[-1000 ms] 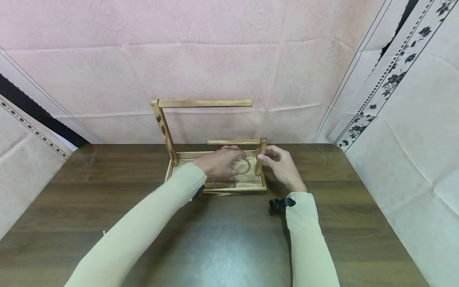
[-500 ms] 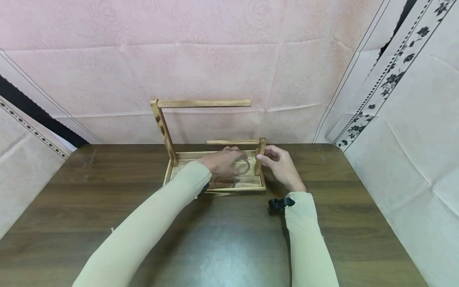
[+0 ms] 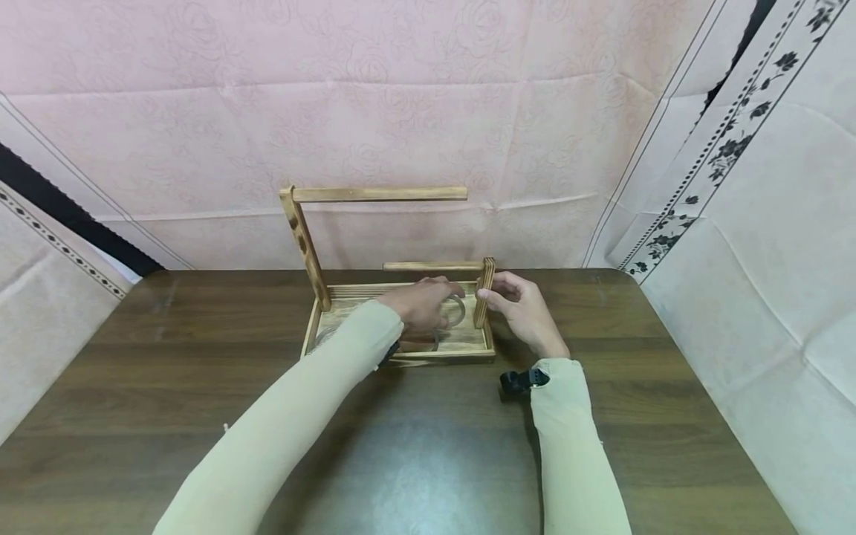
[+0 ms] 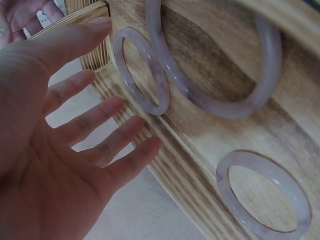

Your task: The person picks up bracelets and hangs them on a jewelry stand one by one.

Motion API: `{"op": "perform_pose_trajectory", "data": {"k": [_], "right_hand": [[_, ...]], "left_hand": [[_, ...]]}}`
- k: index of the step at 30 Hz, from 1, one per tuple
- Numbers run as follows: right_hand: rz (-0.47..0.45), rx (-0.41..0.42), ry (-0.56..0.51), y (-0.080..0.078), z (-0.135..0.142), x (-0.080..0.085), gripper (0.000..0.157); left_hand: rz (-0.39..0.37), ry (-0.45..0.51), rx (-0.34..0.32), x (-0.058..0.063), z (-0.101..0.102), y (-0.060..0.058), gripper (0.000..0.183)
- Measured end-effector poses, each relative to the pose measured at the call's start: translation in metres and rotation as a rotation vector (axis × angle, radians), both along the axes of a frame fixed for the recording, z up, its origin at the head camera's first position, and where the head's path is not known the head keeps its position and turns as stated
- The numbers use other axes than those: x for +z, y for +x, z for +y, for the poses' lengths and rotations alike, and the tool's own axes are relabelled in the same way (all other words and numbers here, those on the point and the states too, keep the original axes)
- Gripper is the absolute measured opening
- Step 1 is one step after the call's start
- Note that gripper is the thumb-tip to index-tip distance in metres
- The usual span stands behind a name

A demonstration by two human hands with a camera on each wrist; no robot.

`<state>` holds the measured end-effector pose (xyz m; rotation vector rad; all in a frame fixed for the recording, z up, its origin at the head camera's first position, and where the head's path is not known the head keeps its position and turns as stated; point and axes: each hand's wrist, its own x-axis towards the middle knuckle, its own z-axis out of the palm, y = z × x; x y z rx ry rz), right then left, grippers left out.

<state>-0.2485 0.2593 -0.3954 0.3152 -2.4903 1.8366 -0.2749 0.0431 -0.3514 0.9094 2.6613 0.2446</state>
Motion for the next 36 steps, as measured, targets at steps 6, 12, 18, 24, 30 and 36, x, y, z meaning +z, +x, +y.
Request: {"op": "perform_pose_trajectory", "data": {"k": [6, 12, 18, 24, 30, 36], "right_hand": [[-0.005, -0.004, 0.003, 0.000, 0.001, -0.001, 0.038], [-0.004, -0.007, 0.007, 0.000, 0.002, -0.002, 0.039], [-0.008, -0.008, 0.005, 0.001, 0.001, -0.001, 0.039], [-0.005, -0.018, 0.001, 0.001, 0.001, -0.002, 0.037], [-0.010, -0.010, 0.000, 0.000, 0.001, -0.001, 0.038], [-0.011, -0.008, 0.005, 0.000, 0.000, 0.000, 0.038]], "left_hand": [[-0.019, 0.017, 0.003, -0.002, 0.002, 0.001, 0.066], [-0.035, 0.027, 0.019, -0.005, 0.004, 0.000, 0.070], [-0.012, 0.001, 0.018, -0.009, 0.006, -0.002, 0.069], [0.027, 0.008, 0.008, -0.012, 0.007, -0.002, 0.063], [0.031, 0.006, 0.018, -0.014, 0.008, -0.002, 0.061], [0.022, -0.008, 0.034, -0.016, 0.008, -0.004, 0.059]]}}
